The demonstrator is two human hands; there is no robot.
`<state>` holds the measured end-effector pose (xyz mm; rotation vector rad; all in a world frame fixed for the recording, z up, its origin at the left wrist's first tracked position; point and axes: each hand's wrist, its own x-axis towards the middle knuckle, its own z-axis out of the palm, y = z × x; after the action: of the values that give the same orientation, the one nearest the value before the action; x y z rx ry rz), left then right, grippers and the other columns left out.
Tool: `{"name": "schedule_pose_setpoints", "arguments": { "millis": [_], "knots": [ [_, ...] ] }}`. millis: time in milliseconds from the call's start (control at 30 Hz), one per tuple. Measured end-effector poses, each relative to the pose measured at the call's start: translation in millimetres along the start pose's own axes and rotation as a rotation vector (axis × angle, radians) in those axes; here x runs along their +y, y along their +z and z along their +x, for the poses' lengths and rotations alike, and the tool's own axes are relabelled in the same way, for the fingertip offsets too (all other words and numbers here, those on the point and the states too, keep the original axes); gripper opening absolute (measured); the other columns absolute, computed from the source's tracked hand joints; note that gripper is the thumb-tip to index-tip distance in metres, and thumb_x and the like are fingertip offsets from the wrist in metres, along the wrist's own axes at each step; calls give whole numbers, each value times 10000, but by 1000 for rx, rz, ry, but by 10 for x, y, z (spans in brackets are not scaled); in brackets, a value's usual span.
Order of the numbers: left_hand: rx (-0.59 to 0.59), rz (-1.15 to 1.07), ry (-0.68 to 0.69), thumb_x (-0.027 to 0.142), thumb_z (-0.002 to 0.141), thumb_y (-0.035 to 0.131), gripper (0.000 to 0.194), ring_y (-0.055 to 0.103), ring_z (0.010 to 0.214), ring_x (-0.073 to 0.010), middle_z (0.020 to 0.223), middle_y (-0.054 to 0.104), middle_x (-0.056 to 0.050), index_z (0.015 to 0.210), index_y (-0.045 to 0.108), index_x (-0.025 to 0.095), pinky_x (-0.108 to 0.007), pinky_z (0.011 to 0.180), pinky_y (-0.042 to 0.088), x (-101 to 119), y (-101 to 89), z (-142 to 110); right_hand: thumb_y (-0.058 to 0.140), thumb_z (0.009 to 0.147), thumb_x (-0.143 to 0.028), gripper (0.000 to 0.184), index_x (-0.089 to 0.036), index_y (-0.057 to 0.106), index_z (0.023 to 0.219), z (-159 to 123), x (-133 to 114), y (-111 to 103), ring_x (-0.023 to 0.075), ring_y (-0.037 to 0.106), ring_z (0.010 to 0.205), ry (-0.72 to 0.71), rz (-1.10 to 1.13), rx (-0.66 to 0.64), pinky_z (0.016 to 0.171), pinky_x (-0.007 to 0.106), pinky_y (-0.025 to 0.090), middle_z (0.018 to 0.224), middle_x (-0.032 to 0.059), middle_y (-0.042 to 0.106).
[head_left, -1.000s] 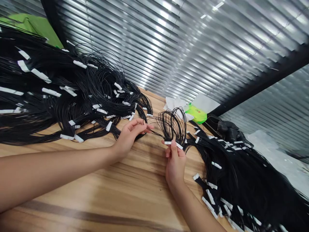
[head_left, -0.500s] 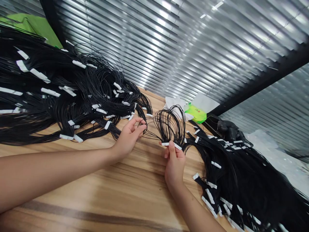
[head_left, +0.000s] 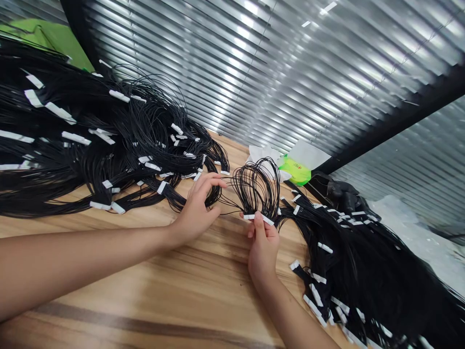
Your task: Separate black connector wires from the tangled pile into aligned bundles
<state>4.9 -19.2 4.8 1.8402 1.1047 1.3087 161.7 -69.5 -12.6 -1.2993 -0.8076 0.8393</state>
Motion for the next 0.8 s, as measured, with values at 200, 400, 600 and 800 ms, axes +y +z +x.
{"name": "schedule_pose_setpoints", "arguments": {
  "millis": [200,400,600,800],
  "knots": [
    [-199,82,170,-38,665,424,419,583,1054,-187,1033,684,18,914,608,245,-394,1065,250,47,-14,-55,677,706,-574,435,-174,542,599,-4,-21,14,88,323,475,-10,-11,17,482,243,269,479,-67,406],
    [-260,9,85,39,772,435,358,597,1006,-184,1026,693,0,987,638,242,-331,933,372,115,-37,-61,630,747,-575,437,-180,523,597,-6,-5,4,88,330,466,-46,-65,1,470,236,282,478,-65,389],
    [-287,-49,-36,310,888,527,175,610,847,-170,859,707,-1,887,676,219,-295,852,409,120,-34,-52,633,742,-576,451,-190,487,561,-56,-59,13,92,348,462,-68,-107,-45,465,236,302,469,-58,392],
    [-262,-218,-204,388,839,593,225,592,751,-159,784,685,-13,804,680,183,-258,705,442,83,-4,-24,612,778,-553,469,-190,470,518,-80,-71,13,101,383,479,-65,-144,-96,485,242,340,471,-36,429]
  ]
}}
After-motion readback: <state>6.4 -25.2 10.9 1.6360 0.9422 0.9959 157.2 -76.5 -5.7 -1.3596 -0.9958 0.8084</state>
